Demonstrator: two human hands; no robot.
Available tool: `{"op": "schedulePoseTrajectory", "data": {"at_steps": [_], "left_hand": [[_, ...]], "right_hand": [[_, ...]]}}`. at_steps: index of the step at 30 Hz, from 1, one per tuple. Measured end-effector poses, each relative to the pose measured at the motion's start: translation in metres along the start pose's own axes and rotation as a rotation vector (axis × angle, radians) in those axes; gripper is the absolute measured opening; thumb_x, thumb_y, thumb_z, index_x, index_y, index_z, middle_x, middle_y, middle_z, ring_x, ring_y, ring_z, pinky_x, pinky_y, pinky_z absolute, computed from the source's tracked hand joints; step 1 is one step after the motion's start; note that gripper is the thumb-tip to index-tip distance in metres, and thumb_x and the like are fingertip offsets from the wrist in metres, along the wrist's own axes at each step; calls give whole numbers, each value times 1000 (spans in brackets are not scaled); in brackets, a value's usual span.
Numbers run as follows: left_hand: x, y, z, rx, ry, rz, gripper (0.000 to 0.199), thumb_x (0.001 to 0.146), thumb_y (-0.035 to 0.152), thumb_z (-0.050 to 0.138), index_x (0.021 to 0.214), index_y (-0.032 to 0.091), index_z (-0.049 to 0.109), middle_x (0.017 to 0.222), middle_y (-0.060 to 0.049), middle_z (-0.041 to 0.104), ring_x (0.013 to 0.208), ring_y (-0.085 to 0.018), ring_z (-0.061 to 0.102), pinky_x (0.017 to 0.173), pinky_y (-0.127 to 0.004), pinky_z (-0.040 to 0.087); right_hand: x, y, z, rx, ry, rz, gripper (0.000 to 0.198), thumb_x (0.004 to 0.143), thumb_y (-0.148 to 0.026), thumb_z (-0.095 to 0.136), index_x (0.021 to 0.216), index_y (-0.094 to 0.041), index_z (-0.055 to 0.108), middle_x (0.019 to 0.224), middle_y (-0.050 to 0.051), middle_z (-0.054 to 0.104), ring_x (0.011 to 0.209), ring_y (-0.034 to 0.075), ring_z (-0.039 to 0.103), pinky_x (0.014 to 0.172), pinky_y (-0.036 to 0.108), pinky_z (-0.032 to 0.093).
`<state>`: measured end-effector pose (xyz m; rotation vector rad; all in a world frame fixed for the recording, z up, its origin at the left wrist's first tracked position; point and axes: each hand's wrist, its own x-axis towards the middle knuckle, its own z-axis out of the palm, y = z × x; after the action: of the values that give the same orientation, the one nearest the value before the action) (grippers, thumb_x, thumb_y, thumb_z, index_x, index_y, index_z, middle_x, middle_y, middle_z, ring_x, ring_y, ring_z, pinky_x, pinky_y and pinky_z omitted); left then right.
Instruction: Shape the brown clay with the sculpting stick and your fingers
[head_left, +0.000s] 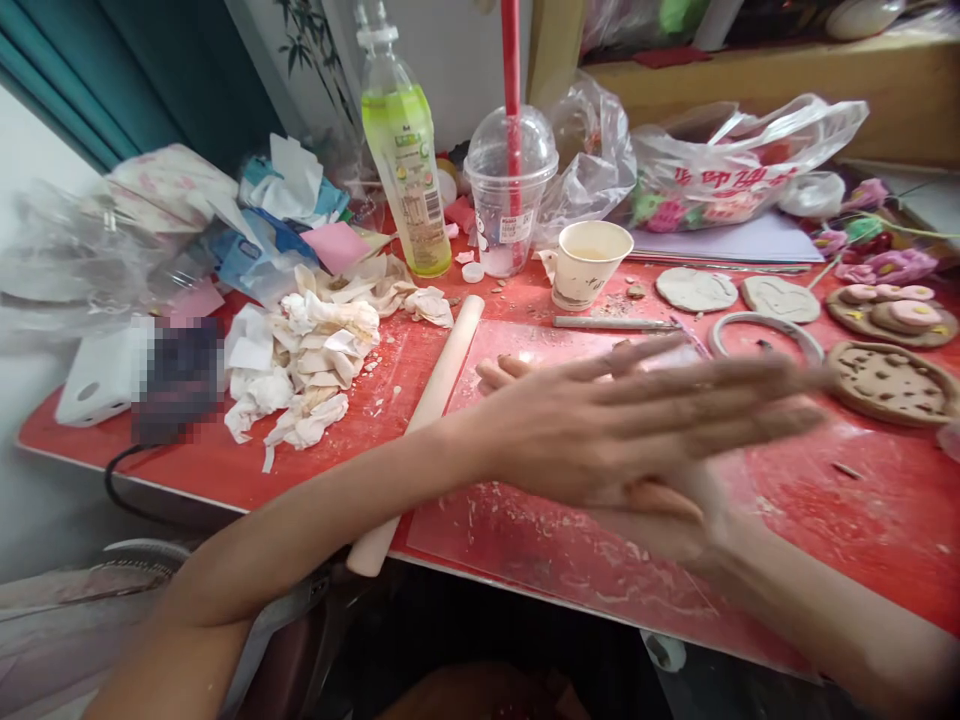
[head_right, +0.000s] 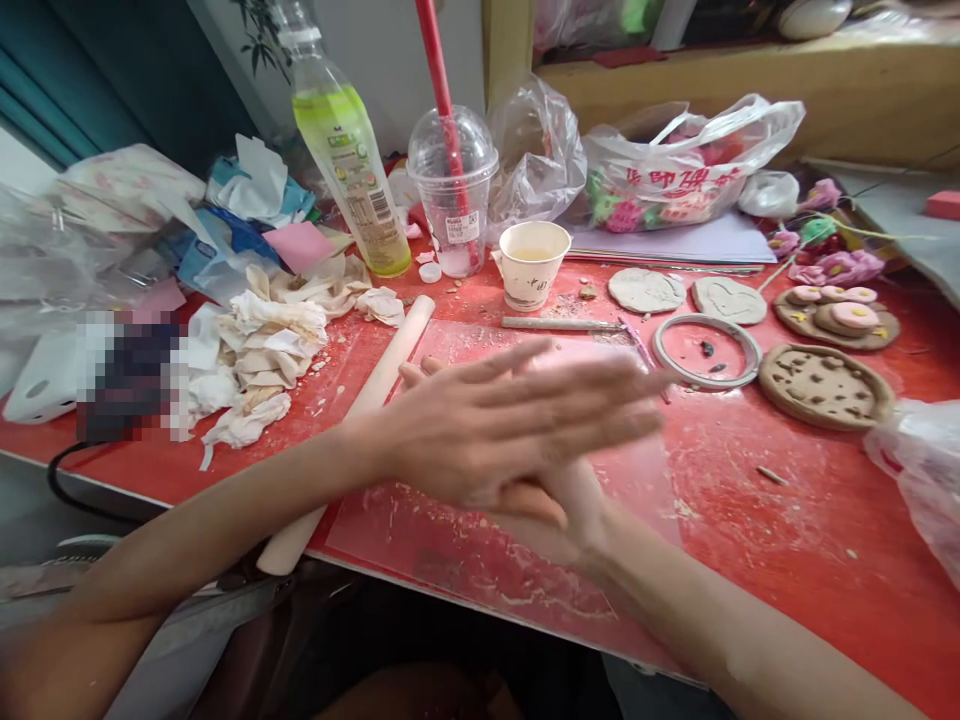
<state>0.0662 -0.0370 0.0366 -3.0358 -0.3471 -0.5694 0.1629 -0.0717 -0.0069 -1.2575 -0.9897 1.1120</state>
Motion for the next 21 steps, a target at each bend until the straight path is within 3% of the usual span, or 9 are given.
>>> {"op": "schedulePoseTrajectory", "data": {"at_steps": [2,3,5,8,11,16,21], "left_hand": [[-9,-19,2,90,163,-61,49,97,33,24,137,6,32,145,-11,34,139,-19,22,116,-43,17],[-14,-29,4,113,212,-137,47,97,28,24,135,1,31,143,-16,36,139,-21,23,115,-44,18],[-23,-46,9,97,293,-255,43,96,25,27,133,4,35,139,-16,42,136,-20,29,113,-41,25],[-29,-56,13,38,301,-335,37,96,22,30,128,9,43,130,-12,52,127,-19,43,108,-38,34],[-28,-50,11,32,300,-378,35,95,26,34,123,10,48,125,-11,56,120,-19,48,104,-38,37],[-23,-33,9,36,174,-295,37,97,31,32,124,13,49,130,-9,54,127,-18,42,110,-41,26],[-21,-31,9,-129,96,-319,49,94,49,28,119,15,53,124,-7,59,123,-21,46,110,-45,20]], "right_hand": [[7,-12,-4,304,-442,254,51,89,-60,24,101,-31,64,103,4,66,120,24,51,95,48,46],[11,-17,-7,430,-582,351,56,87,-63,22,99,-26,63,104,6,65,119,24,51,97,47,44],[16,-23,-11,595,-711,436,61,85,-67,21,96,-22,60,107,8,63,117,23,52,101,45,41],[19,-23,-13,697,-744,467,60,83,-69,24,94,-20,57,106,8,61,115,21,52,105,42,37],[20,-21,-13,765,-742,493,58,82,-70,27,90,-20,56,97,7,62,106,20,55,105,40,36],[23,-20,-14,801,-650,487,50,84,-66,30,80,-23,55,75,1,58,88,17,58,98,38,41],[23,-25,-16,746,-670,431,54,83,-67,28,98,-24,57,80,1,57,88,17,56,97,39,40]]}}
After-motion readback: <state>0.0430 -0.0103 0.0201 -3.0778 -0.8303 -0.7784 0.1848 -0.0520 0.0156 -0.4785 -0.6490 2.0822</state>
